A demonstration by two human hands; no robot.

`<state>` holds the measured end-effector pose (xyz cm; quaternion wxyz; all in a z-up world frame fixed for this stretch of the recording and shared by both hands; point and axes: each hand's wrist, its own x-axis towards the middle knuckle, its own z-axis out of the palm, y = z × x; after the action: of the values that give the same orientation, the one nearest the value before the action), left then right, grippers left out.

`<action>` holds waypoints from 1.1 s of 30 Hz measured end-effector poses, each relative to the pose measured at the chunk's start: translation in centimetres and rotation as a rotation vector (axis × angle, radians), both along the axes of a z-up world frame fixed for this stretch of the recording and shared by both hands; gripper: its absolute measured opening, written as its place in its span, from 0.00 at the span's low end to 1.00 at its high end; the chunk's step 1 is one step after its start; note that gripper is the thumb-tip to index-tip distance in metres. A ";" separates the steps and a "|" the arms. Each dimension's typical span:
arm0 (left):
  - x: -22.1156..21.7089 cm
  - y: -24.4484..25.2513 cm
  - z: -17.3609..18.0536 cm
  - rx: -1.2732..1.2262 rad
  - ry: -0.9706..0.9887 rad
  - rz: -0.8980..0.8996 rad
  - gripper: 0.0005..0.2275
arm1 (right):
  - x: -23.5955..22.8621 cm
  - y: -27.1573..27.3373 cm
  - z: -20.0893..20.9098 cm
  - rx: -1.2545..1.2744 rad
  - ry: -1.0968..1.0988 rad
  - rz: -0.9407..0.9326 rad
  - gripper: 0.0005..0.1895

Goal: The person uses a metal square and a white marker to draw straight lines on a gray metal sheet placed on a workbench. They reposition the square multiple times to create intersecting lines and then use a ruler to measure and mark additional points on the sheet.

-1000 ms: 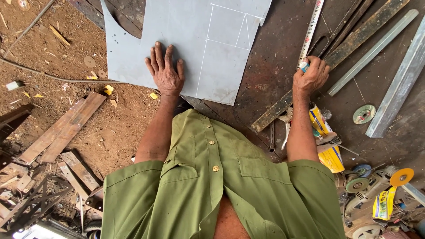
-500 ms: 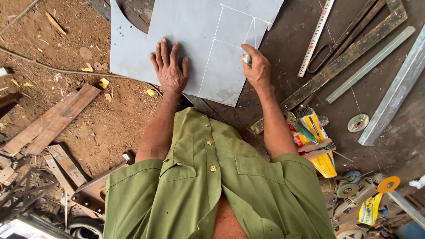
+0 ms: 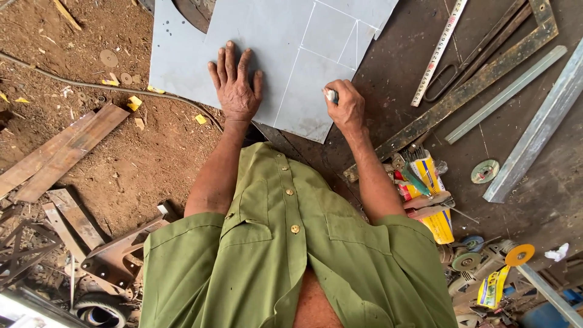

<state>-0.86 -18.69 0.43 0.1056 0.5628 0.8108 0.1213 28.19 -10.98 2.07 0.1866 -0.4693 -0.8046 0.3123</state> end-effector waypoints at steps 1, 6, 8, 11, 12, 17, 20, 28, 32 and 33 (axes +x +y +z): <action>-0.1 0.1 0.0 0.000 0.003 0.004 0.25 | -0.9 0.9 0.2 0.000 0.003 0.004 0.05; -0.1 0.1 0.2 -0.026 -0.025 -0.011 0.25 | -5.3 5.6 0.1 -0.238 -0.162 -0.079 0.18; -0.3 0.0 -0.3 -0.046 -0.018 -0.010 0.25 | -6.7 7.1 -1.1 -0.214 -0.220 -0.067 0.18; -0.3 -0.1 -0.4 -0.016 -0.016 -0.009 0.25 | -8.3 8.6 -2.2 -0.171 -0.312 -0.076 0.20; -0.2 -0.2 -0.3 0.033 -0.019 -0.008 0.24 | -8.7 9.0 -2.4 -0.155 -0.345 -0.096 0.20; -0.4 -0.1 -0.3 0.006 -0.027 -0.007 0.24 | -9.5 9.1 -2.9 -0.148 -0.387 -0.102 0.23; -0.4 -0.1 -0.3 0.017 -0.036 -0.006 0.24 | -8.8 8.4 -1.4 -0.145 -0.316 -0.057 0.21; -0.5 -0.2 0.1 0.042 -0.053 -0.013 0.23 | -4.5 -0.2 1.8 -0.296 -0.142 0.152 0.17; -0.5 -0.2 0.2 0.062 -0.048 -0.014 0.23 | -4.6 -0.9 1.4 -0.206 -0.126 0.151 0.21; -0.4 -0.1 0.3 0.057 -0.052 -0.013 0.23 | -5.1 -0.4 1.4 -0.197 -0.077 0.125 0.17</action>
<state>-1.30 -18.83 0.73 0.1113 0.5674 0.8004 0.1581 23.11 -11.39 3.42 0.0888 -0.4457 -0.8043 0.3827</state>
